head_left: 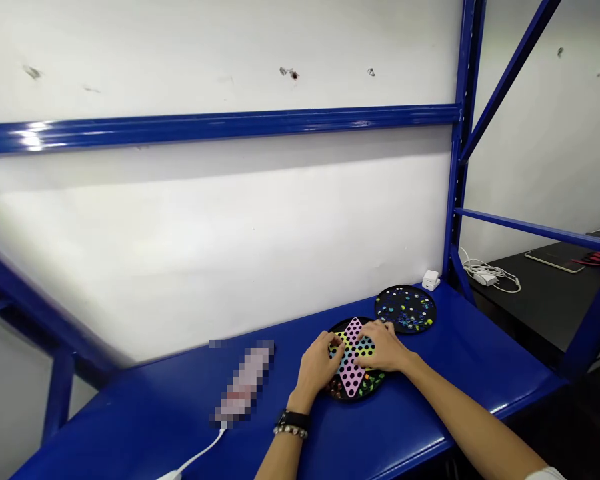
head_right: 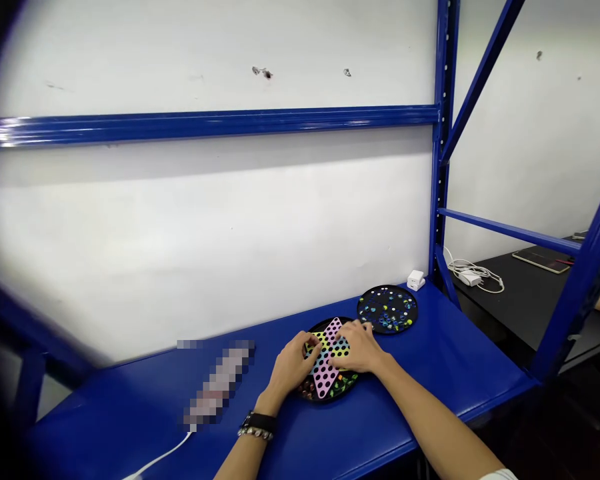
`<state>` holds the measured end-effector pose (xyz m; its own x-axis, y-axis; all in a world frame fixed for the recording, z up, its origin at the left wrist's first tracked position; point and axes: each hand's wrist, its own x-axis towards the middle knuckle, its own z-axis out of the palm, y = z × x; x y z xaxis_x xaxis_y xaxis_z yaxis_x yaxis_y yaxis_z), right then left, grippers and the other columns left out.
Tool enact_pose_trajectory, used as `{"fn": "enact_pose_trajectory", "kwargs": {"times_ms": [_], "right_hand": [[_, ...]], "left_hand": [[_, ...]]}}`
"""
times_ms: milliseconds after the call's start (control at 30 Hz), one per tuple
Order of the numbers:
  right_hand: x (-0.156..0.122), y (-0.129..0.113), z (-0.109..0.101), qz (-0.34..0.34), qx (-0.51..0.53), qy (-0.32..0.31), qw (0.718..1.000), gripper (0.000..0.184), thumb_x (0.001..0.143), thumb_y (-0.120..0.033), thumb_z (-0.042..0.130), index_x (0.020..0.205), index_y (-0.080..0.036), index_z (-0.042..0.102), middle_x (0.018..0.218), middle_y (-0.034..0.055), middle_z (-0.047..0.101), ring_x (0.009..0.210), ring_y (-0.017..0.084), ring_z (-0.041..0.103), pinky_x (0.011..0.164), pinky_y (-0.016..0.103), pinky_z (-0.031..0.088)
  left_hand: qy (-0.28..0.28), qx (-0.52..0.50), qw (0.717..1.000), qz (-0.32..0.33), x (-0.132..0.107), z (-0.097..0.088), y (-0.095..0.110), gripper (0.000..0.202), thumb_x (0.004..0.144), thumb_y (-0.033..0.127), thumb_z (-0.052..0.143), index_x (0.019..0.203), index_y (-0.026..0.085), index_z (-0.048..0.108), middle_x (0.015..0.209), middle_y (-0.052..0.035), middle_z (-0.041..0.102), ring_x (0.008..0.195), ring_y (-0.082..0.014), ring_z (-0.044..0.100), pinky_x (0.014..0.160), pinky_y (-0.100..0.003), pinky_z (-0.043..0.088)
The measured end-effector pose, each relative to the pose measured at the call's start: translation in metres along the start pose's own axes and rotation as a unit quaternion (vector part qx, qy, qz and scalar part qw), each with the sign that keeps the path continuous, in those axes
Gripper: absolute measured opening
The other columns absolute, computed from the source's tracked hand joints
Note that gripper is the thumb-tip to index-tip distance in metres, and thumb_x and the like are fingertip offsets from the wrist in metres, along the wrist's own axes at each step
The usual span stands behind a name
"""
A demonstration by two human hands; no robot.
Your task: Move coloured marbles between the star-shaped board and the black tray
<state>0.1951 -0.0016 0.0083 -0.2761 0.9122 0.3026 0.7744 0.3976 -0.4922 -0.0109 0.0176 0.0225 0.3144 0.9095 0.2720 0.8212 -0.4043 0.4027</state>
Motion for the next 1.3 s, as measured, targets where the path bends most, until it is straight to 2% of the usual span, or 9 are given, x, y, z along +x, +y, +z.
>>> {"fn": "enact_pose_trajectory", "kwargs": {"times_ms": [67, 200, 333, 467, 633, 833, 1100, 1200, 1300], "right_hand": [[-0.002, -0.006, 0.002, -0.008, 0.000, -0.026, 1.000, 0.043, 0.074, -0.057, 0.068, 0.102, -0.025, 0.064, 0.119, 0.0035, 0.061, 0.109, 0.025, 0.049, 0.095, 0.043, 0.030], [-0.002, -0.009, -0.001, 0.008, -0.014, -0.032, 0.999, 0.045, 0.074, -0.060, 0.067, 0.103, -0.025, 0.065, 0.117, 0.0050, 0.061, 0.107, 0.025, 0.048, 0.093, 0.043, 0.031], [0.000, -0.014, -0.006, 0.035, -0.037, -0.034, 0.998, 0.048, 0.068, -0.065, 0.069, 0.096, -0.026, 0.067, 0.113, 0.0046, 0.059, 0.104, 0.025, 0.048, 0.090, 0.042, 0.031], [0.002, -0.019, -0.006, 0.079, -0.081, -0.011, 0.994, 0.048, 0.070, -0.067, 0.066, 0.090, -0.024, 0.067, 0.105, 0.0070, 0.058, 0.100, 0.026, 0.047, 0.088, 0.042, 0.030], [0.002, -0.021, -0.003, 0.116, -0.117, 0.027, 0.986, 0.047, 0.074, -0.066, 0.062, 0.085, -0.021, 0.067, 0.103, 0.0100, 0.058, 0.098, 0.028, 0.047, 0.089, 0.043, 0.029], [-0.001, -0.024, 0.002, 0.125, -0.142, 0.037, 0.981, 0.048, 0.077, -0.066, 0.059, 0.088, -0.020, 0.066, 0.102, 0.0122, 0.061, 0.100, 0.029, 0.050, 0.089, 0.043, 0.030], [-0.002, -0.029, 0.004, 0.122, -0.141, -0.008, 0.982, 0.044, 0.082, -0.061, 0.053, 0.085, -0.018, 0.065, 0.090, 0.0097, 0.068, 0.083, 0.024, 0.060, 0.088, 0.041, 0.030], [-0.002, -0.030, 0.002, 0.122, -0.142, -0.015, 0.982, 0.040, 0.083, -0.056, 0.055, 0.079, -0.018, 0.064, 0.086, 0.0090, 0.070, 0.080, 0.023, 0.061, 0.086, 0.039, 0.031], [-0.003, -0.031, 0.001, 0.125, -0.142, -0.014, 0.982, 0.038, 0.082, -0.054, 0.055, 0.077, -0.018, 0.064, 0.085, 0.0087, 0.070, 0.078, 0.023, 0.062, 0.083, 0.037, 0.031]], "left_hand": [[-0.008, -0.003, 1.000, 0.007, 0.000, 0.000, -0.001, 0.014, 0.088, 0.032, 0.051, 0.085, 0.023, 0.060, 0.091, 0.0001, 0.064, 0.083, -0.0155, 0.061, 0.068, -0.025, 0.041], [-0.012, -0.004, 1.000, 0.015, -0.001, 0.001, 0.000, 0.014, 0.088, 0.033, 0.051, 0.087, 0.023, 0.061, 0.093, -0.0007, 0.064, 0.086, -0.0161, 0.061, 0.070, -0.025, 0.042], [0.012, -0.004, 1.000, 0.009, 0.000, 0.001, 0.001, 0.018, 0.090, 0.035, 0.047, 0.087, 0.023, 0.060, 0.090, 0.0001, 0.062, 0.077, -0.0139, 0.059, 0.068, -0.025, 0.043], [0.040, 0.003, 0.999, 0.000, 0.001, -0.001, -0.002, 0.020, 0.091, 0.035, 0.045, 0.085, 0.023, 0.060, 0.089, 0.0003, 0.062, 0.079, -0.0139, 0.059, 0.069, -0.025, 0.043], [0.015, 0.067, 0.997, -0.023, 0.003, -0.003, -0.004, 0.019, 0.089, 0.033, 0.048, 0.080, 0.022, 0.062, 0.087, -0.0004, 0.066, 0.085, -0.0168, 0.060, 0.072, -0.027, 0.041], [0.020, 0.133, 0.991, -0.027, 0.001, -0.006, 0.002, 0.018, 0.089, 0.030, 0.048, 0.082, 0.023, 0.063, 0.091, -0.0008, 0.067, 0.089, -0.0194, 0.060, 0.071, -0.029, 0.037], [0.018, 0.191, 0.980, -0.049, 0.000, -0.010, 0.005, 0.020, 0.090, 0.032, 0.046, 0.084, 0.023, 0.062, 0.094, -0.0035, 0.067, 0.093, -0.0217, 0.060, 0.073, -0.031, 0.038], [-0.007, 0.187, 0.980, -0.064, 0.001, -0.012, 0.002, 0.021, 0.091, 0.033, 0.045, 0.084, 0.022, 0.061, 0.092, -0.0045, 0.068, 0.091, -0.0222, 0.061, 0.071, -0.031, 0.038], [-0.039, 0.165, 0.982, -0.077, 0.001, -0.011, -0.002, 0.021, 0.092, 0.034, 0.043, 0.084, 0.022, 0.058, 0.087, -0.0026, 0.068, 0.080, -0.0188, 0.063, 0.064, -0.028, 0.037]]}}
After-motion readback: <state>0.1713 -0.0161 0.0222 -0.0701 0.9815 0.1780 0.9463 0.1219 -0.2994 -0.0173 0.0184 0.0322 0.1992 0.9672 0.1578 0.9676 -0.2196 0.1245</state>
